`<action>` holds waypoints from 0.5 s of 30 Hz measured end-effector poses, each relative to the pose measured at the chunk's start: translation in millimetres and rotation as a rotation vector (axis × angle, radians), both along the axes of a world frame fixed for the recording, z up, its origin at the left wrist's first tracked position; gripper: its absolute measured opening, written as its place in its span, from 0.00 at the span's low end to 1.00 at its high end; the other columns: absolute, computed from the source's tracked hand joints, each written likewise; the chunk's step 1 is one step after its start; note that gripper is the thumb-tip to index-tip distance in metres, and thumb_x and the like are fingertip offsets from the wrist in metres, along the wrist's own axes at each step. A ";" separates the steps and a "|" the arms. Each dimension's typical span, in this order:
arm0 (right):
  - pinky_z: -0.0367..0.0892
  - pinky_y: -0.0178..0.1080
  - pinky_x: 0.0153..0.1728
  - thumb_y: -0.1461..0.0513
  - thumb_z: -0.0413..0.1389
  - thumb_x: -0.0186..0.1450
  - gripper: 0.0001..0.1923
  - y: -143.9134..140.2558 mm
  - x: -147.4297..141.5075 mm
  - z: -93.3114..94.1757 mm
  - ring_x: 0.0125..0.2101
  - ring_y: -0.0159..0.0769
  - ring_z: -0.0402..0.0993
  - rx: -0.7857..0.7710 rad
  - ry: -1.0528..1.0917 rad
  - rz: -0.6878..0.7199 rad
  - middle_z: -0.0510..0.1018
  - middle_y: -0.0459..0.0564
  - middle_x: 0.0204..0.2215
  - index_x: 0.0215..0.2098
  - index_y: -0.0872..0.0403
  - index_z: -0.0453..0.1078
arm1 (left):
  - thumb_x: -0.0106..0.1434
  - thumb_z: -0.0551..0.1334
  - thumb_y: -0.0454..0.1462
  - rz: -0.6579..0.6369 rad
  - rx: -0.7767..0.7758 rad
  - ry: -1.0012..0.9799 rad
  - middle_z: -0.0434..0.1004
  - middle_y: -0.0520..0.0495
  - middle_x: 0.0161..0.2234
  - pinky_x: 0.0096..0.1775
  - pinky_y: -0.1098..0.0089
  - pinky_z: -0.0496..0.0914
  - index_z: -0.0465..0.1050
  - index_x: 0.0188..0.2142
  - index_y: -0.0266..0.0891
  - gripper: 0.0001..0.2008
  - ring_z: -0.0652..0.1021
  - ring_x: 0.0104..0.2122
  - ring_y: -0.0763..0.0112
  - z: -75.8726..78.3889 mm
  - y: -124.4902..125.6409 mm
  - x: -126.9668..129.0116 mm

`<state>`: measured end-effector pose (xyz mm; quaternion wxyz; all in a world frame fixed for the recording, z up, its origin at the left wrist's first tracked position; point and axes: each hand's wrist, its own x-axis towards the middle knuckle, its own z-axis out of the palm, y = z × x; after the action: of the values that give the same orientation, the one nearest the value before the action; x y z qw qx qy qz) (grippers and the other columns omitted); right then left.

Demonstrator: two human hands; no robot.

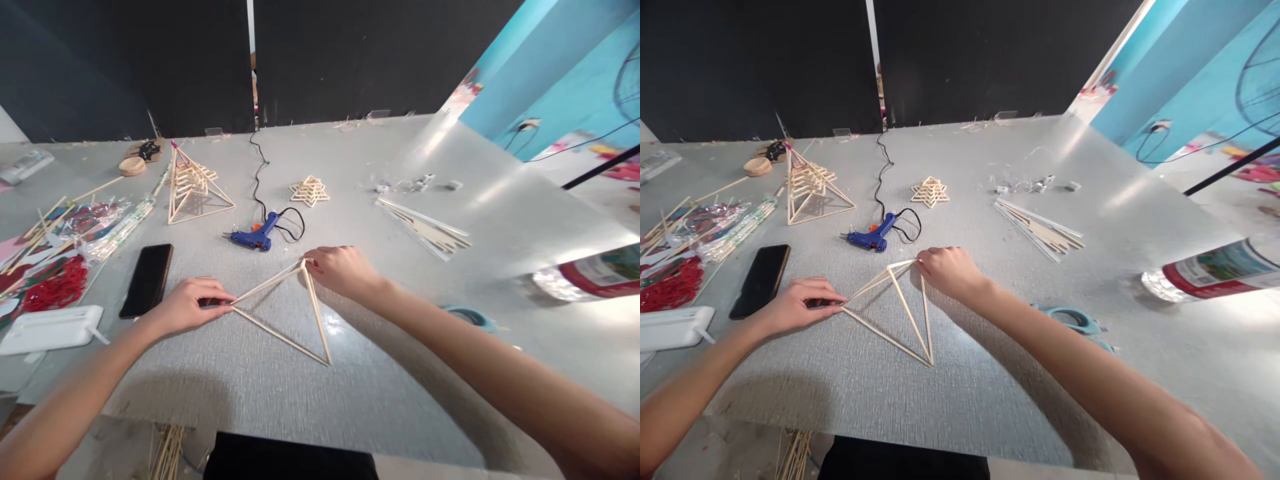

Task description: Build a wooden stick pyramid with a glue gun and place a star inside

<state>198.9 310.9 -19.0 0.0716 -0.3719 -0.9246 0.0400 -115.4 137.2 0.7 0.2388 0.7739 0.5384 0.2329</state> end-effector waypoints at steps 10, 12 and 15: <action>0.48 0.39 0.26 0.62 0.49 0.72 0.17 -5.5 -4.2 4.6 0.29 0.35 0.75 -0.018 -0.052 -0.066 0.85 0.49 0.39 0.47 0.50 0.81 | 0.70 0.68 0.40 -0.015 0.012 -0.008 0.83 0.48 0.35 0.40 0.70 0.71 0.85 0.46 0.42 0.09 0.79 0.35 0.72 -2.4 -1.4 -1.6; 0.48 0.39 0.26 0.63 0.49 0.71 0.17 -6.2 -4.9 5.6 0.29 0.35 0.75 -0.025 -0.052 -0.073 0.85 0.49 0.39 0.47 0.50 0.81 | 0.70 0.68 0.40 -0.013 -0.006 0.001 0.83 0.48 0.35 0.39 0.70 0.71 0.85 0.46 0.42 0.09 0.79 0.34 0.72 -1.9 -2.0 -2.7; 0.49 0.39 0.26 0.63 0.49 0.71 0.17 -7.1 -5.9 6.0 0.30 0.35 0.75 -0.034 -0.047 -0.077 0.85 0.50 0.39 0.47 0.51 0.81 | 0.70 0.68 0.40 -0.011 -0.034 0.016 0.82 0.48 0.35 0.38 0.70 0.70 0.84 0.48 0.43 0.10 0.78 0.34 0.72 -1.3 -2.3 -4.2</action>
<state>192.9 303.8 -13.0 0.0450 -0.4094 -0.9102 0.0441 -119.6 134.9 -0.6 0.2489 0.7746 0.5397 0.2164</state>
